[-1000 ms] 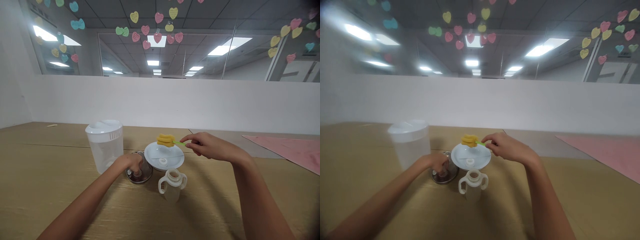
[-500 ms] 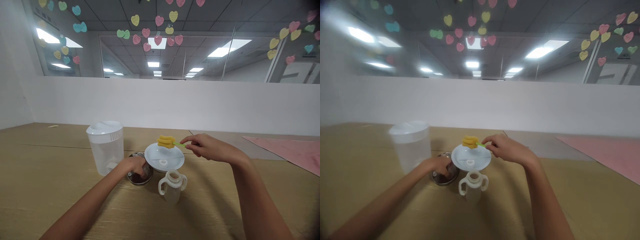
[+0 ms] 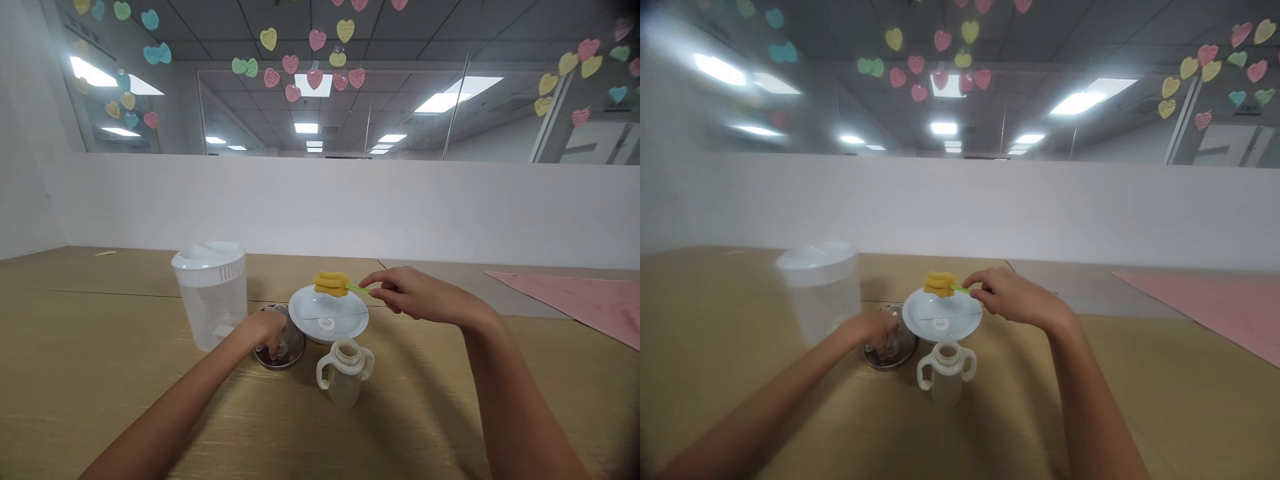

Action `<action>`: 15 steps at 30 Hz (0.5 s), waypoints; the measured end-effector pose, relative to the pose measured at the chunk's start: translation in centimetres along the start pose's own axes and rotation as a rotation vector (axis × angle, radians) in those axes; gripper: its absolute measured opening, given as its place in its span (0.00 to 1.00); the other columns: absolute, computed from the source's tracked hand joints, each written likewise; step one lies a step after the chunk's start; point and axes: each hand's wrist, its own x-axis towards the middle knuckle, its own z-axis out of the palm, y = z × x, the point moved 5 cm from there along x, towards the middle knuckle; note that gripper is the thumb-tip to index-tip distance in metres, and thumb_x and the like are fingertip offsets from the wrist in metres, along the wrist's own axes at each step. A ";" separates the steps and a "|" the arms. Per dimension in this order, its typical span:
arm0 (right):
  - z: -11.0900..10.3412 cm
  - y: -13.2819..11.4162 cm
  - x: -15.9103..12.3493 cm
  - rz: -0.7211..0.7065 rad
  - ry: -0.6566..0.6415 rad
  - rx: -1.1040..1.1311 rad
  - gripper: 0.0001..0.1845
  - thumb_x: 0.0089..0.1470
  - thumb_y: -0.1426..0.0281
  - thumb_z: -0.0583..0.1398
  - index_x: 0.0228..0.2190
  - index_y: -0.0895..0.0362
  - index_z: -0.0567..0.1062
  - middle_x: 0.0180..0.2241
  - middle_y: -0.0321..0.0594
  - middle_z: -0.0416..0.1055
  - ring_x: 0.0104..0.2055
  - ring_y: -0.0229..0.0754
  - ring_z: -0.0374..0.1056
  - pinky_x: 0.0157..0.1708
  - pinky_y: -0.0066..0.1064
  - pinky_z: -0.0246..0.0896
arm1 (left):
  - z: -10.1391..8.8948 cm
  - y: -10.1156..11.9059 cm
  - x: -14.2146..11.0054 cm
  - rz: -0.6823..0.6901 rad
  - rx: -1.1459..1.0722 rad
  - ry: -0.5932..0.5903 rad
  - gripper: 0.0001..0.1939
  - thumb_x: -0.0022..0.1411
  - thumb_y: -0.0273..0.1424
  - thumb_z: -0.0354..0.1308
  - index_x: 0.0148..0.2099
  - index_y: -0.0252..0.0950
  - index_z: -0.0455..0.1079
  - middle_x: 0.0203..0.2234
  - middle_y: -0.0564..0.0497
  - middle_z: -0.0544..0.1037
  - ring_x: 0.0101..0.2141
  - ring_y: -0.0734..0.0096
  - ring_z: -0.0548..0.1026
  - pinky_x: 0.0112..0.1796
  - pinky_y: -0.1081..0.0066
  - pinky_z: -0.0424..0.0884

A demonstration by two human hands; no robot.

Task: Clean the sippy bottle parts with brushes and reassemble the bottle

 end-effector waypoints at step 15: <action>0.0 -0.1 0.1 -0.009 0.020 -0.013 0.21 0.55 0.63 0.49 0.45 0.57 0.71 0.24 0.37 0.67 0.21 0.34 0.59 0.21 0.25 0.51 | -4.2 3.2 -2.4 0.184 0.003 0.587 0.12 0.58 0.27 0.48 0.40 0.33 0.71 0.36 0.42 0.76 0.37 0.59 0.74 0.37 0.66 0.67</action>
